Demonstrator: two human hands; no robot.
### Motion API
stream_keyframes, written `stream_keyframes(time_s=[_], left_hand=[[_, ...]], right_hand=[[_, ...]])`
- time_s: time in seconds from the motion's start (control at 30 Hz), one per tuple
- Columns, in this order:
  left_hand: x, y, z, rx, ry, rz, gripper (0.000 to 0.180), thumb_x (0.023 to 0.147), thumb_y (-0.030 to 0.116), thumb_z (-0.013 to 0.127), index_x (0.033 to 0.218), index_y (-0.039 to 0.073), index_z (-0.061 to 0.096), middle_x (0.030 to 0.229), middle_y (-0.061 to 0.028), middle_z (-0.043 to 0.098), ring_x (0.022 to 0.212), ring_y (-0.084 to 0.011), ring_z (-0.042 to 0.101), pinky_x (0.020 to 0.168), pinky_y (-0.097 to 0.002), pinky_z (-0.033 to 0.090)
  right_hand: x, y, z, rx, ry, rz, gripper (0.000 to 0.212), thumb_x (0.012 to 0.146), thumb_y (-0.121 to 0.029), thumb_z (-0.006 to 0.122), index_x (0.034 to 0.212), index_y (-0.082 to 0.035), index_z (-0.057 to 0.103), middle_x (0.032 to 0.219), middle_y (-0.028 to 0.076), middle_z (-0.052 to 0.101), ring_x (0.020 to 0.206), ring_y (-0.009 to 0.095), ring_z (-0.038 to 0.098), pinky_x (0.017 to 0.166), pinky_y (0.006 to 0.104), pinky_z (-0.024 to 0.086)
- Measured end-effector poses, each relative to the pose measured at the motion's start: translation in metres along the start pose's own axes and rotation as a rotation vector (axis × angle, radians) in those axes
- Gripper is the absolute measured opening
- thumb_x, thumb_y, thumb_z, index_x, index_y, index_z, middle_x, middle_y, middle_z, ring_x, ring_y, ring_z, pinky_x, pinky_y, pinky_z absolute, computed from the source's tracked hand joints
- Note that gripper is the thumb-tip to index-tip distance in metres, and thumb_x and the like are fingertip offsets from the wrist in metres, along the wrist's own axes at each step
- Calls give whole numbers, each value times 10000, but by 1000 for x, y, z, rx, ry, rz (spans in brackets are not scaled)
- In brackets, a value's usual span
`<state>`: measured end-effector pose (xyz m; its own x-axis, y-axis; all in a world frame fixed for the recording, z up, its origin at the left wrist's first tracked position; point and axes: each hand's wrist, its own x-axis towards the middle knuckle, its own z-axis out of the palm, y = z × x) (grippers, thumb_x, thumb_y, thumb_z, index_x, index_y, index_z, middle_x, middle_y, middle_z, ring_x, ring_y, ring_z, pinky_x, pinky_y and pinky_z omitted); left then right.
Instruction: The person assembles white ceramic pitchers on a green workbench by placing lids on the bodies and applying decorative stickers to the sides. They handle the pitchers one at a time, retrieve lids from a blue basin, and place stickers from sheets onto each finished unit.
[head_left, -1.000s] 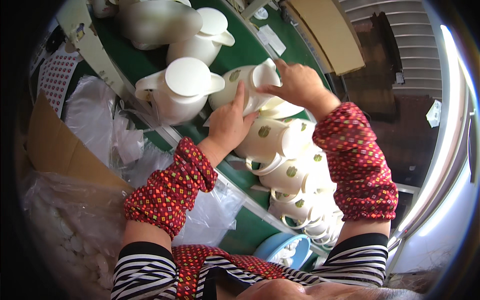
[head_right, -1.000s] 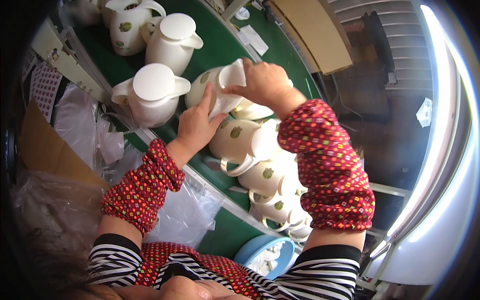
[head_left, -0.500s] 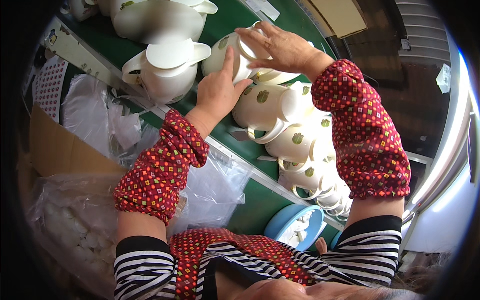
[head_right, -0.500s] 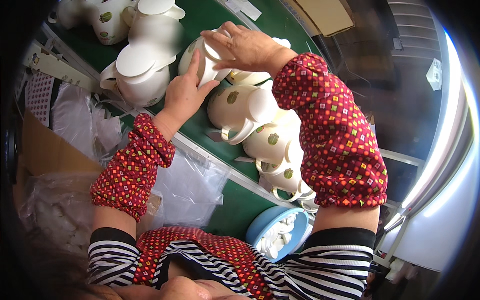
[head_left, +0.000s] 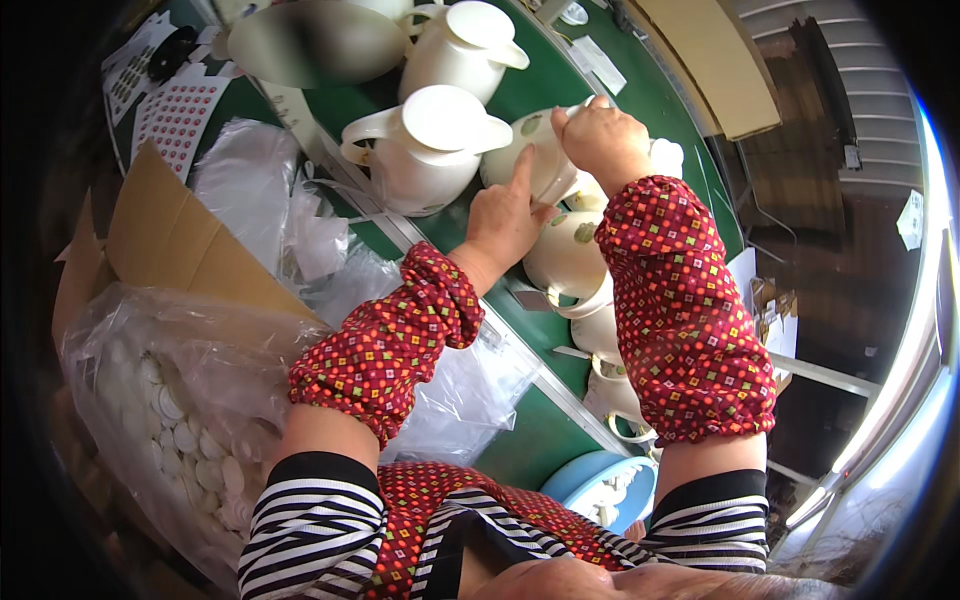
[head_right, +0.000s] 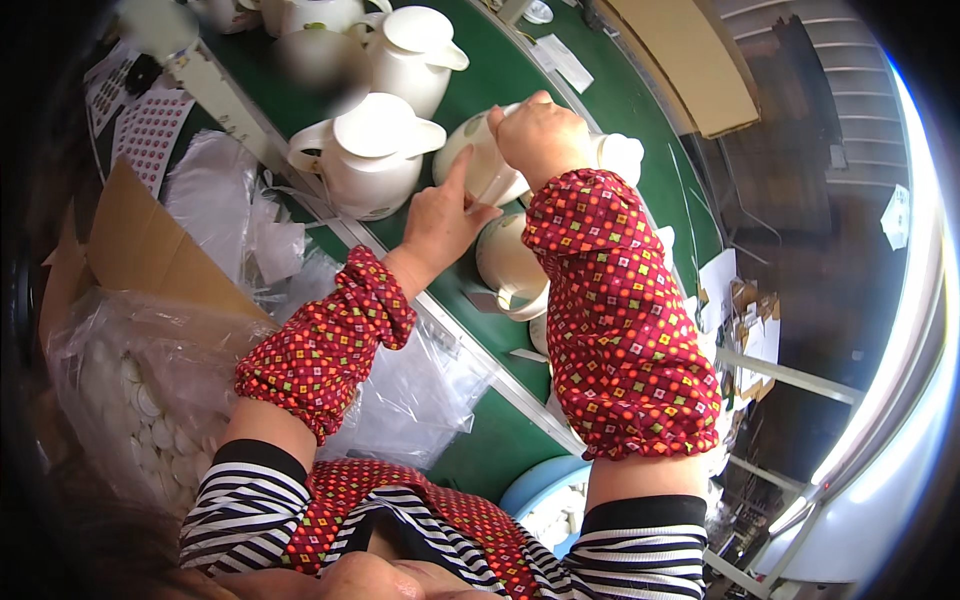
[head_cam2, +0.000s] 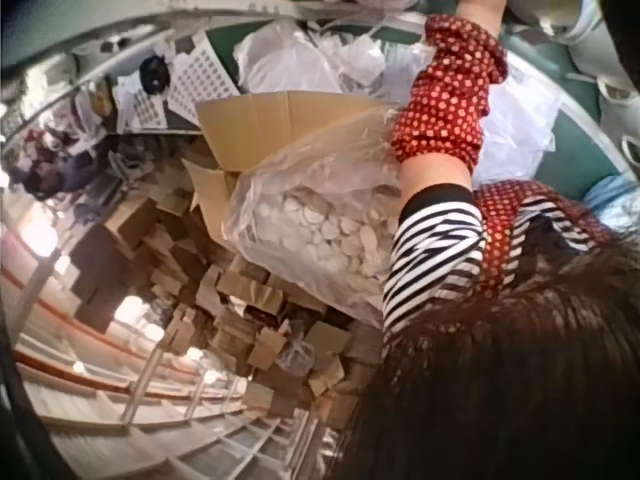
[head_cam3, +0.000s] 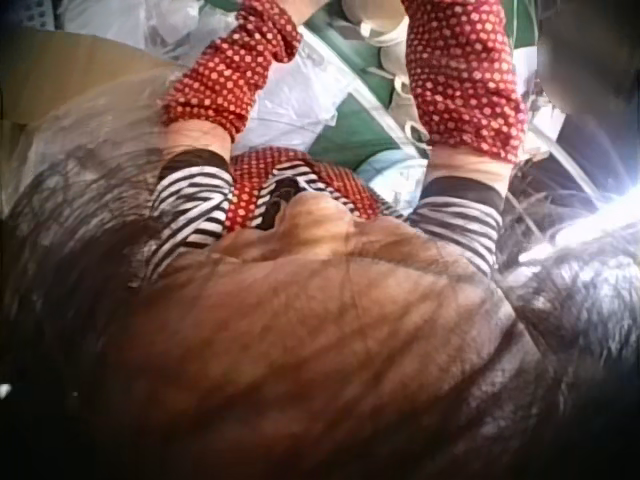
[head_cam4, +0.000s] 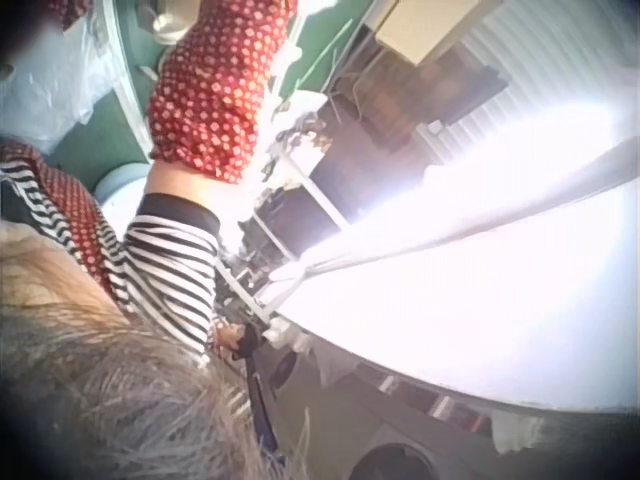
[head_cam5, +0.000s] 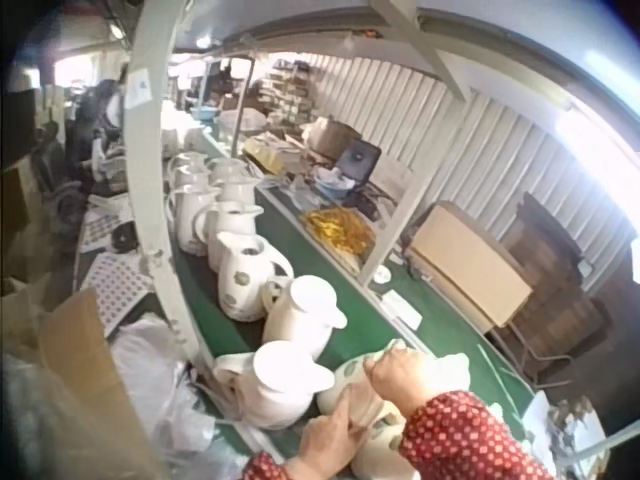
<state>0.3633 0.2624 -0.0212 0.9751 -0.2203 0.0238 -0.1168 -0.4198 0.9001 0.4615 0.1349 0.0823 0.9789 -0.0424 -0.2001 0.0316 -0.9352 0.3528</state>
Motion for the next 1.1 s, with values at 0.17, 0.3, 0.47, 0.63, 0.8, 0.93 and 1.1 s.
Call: stream_keyframes(time_s=[0.17, 0.3, 0.47, 0.63, 0.8, 0.93, 1.1], left_hand=[[-33, 0, -16, -54, 252, 140, 657, 839, 91, 794, 1395, -7, 458, 1171, -219, 632, 1073, -400, 630, 912, -450, 519], [-47, -7, -76, -148, 697, 354, 424, 797, -70, 579, 1211, -3, 514, 1163, -181, 511, 1068, -326, 531, 948, -412, 465], [-16, -76, -169, -107, 539, 216, 540, 783, -18, 610, 1319, 3, 547, 1359, -190, 599, 1247, -356, 589, 1091, -432, 470], [7, -94, -204, -112, 5, 187, 717, 768, 114, 766, 1445, 45, 537, 1448, -191, 572, 1323, -360, 577, 1123, -398, 465], [21, -92, -206, -21, -228, 136, 867, 714, 239, 904, 1490, 104, 544, 1397, -147, 587, 1294, -332, 592, 1107, -397, 475], [22, -90, -202, 66, -197, 166, 888, 671, 236, 947, 1463, 104, 569, 1309, -164, 643, 1231, -344, 632, 1067, -406, 501], [22, -99, -187, -45, -118, 207, 860, 630, 211, 970, 1407, 86, 624, 1230, -181, 732, 1150, -343, 708, 1021, -408, 546]], right_hand=[[11, -24, -43, -118, -62, -122, 842, 1022, -756, 350, 1397, -47, 605, 1045, 183, 779, 995, 360, 761, 817, 458, 601], [-14, -55, -63, 399, 59, -583, 774, 966, -560, 678, 1593, -187, 421, 1301, 259, 676, 1195, 412, 671, 1018, 492, 536], [-12, -88, -70, 262, -19, -808, 854, 833, -308, 839, 1587, -251, 442, 1424, 244, 580, 1227, 386, 640, 1060, 443, 510], [-16, -113, -105, 9, -243, -566, 898, 819, -483, 830, 1542, -82, 479, 1092, 237, 740, 1009, 405, 721, 889, 479, 569], [-32, -108, -104, 171, -85, -614, 913, 864, -583, 775, 1519, -19, 483, 1059, 275, 745, 1026, 416, 724, 913, 480, 554], [-23, -114, -99, 210, -217, -584, 793, 897, -518, 744, 1449, 10, 533, 1027, 252, 755, 971, 409, 737, 892, 478, 561], [-22, -108, -98, 313, -261, -628, 709, 811, -327, 835, 1406, -63, 555, 1069, 245, 739, 1027, 422, 712, 920, 477, 560]])
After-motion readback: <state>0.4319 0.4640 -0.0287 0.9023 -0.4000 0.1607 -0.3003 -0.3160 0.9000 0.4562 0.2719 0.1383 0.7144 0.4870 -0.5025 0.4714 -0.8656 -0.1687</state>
